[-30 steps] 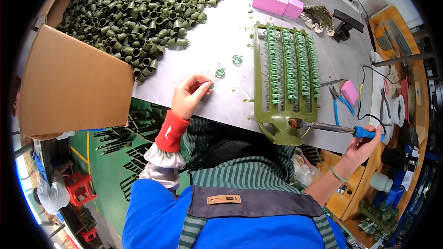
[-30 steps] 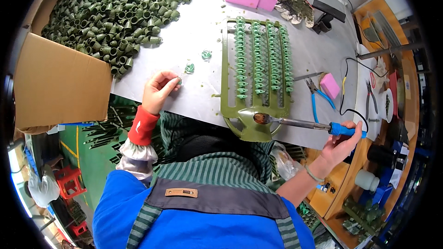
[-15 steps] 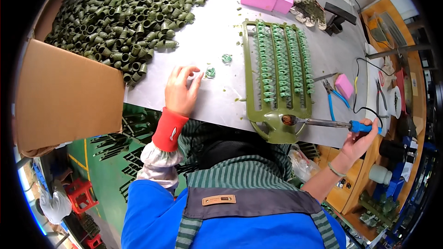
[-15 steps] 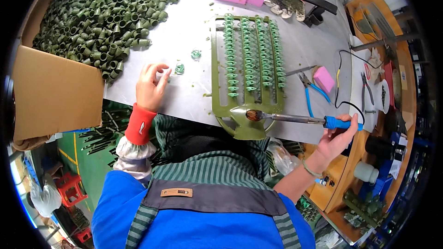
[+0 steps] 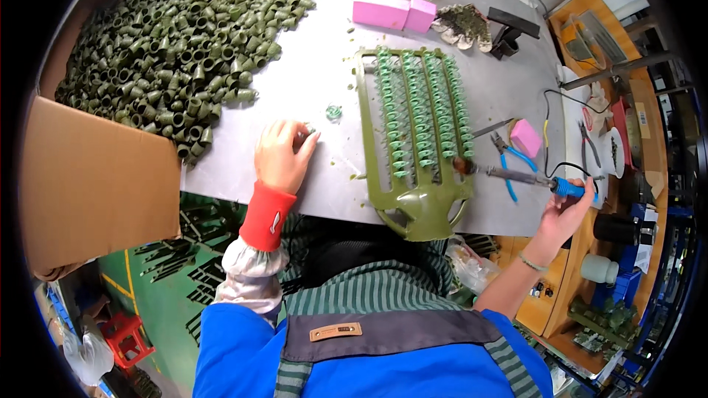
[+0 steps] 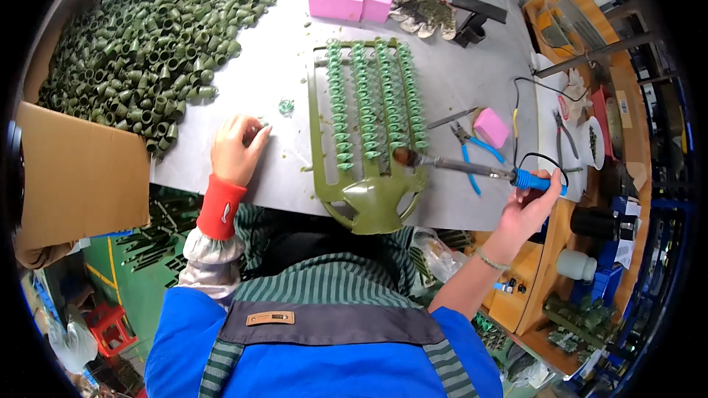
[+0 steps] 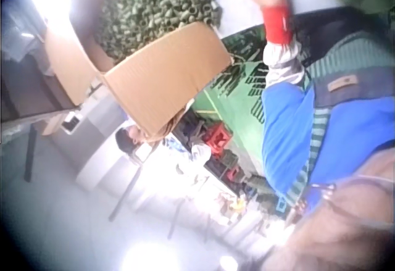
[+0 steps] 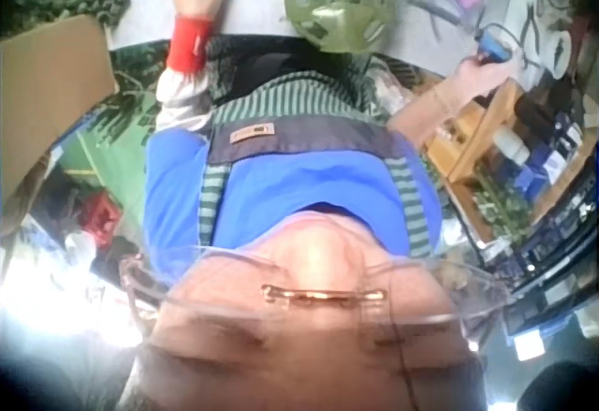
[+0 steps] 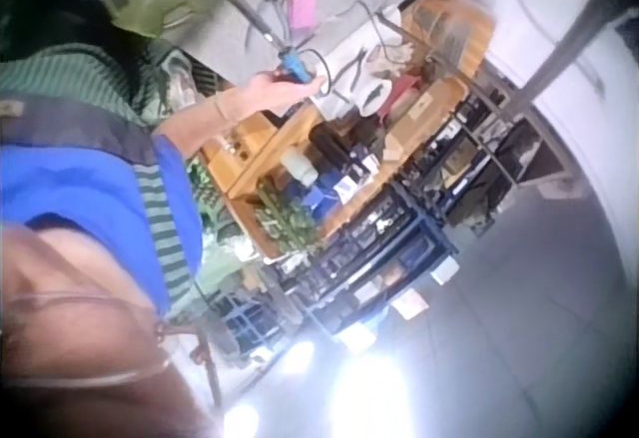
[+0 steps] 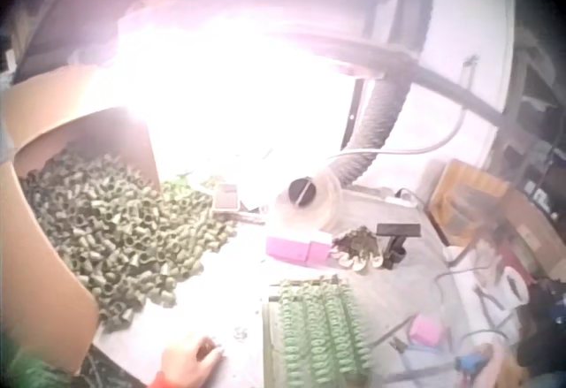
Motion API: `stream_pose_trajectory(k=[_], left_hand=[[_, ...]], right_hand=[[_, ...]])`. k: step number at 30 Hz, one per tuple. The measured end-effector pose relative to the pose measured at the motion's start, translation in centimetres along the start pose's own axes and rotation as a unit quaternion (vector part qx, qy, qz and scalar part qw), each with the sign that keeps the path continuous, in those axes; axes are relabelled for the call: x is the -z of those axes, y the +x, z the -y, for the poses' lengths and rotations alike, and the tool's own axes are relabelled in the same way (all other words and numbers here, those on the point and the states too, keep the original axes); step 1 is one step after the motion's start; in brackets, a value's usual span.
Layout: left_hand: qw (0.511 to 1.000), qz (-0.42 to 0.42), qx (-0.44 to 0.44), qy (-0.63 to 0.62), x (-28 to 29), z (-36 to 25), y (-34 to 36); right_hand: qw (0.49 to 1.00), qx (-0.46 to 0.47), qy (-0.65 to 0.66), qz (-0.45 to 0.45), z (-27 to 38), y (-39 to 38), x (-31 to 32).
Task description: The person uses a soldering iron to melt and fuse small green plastic rings onto a larger plastic frame, picking individual rings from a pile and occasionally using pliers to move items on the workbench.
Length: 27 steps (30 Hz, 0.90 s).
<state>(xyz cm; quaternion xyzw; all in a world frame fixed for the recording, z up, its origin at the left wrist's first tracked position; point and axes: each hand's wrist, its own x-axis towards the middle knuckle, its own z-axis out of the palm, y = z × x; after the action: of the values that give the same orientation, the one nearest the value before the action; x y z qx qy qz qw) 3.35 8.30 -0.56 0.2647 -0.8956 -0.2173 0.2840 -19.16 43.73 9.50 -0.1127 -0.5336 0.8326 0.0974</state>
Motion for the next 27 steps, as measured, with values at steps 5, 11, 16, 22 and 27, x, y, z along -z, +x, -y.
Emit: stream_pose_trajectory(k=[5, 11, 16, 22, 27], left_hand=[[0.999, 0.022, 0.043, 0.004, -0.1, 0.1, 0.1], [0.998, 0.03, 0.047, 0.0, -0.3, -0.3, 0.2], [0.998, 0.022, 0.058, -0.009, -0.2, 0.1, -0.1], [0.998, 0.041, 0.039, -0.027, 0.6, 0.0, 0.1], [0.996, 0.06, 0.041, -0.046, 1.2, 0.5, -0.1]], right_hand=[[0.995, 0.018, 0.079, 0.058, -1.1, 10.7, -0.9], [0.989, 0.005, 0.109, 0.104, -2.2, 23.6, -8.8], [0.987, -0.095, 0.085, 0.1, -5.1, 31.9, -13.6], [0.95, -0.193, 0.023, 0.243, -8.3, 34.2, -14.4], [0.97, -0.19, -0.012, 0.149, -7.5, 31.6, -13.2]])
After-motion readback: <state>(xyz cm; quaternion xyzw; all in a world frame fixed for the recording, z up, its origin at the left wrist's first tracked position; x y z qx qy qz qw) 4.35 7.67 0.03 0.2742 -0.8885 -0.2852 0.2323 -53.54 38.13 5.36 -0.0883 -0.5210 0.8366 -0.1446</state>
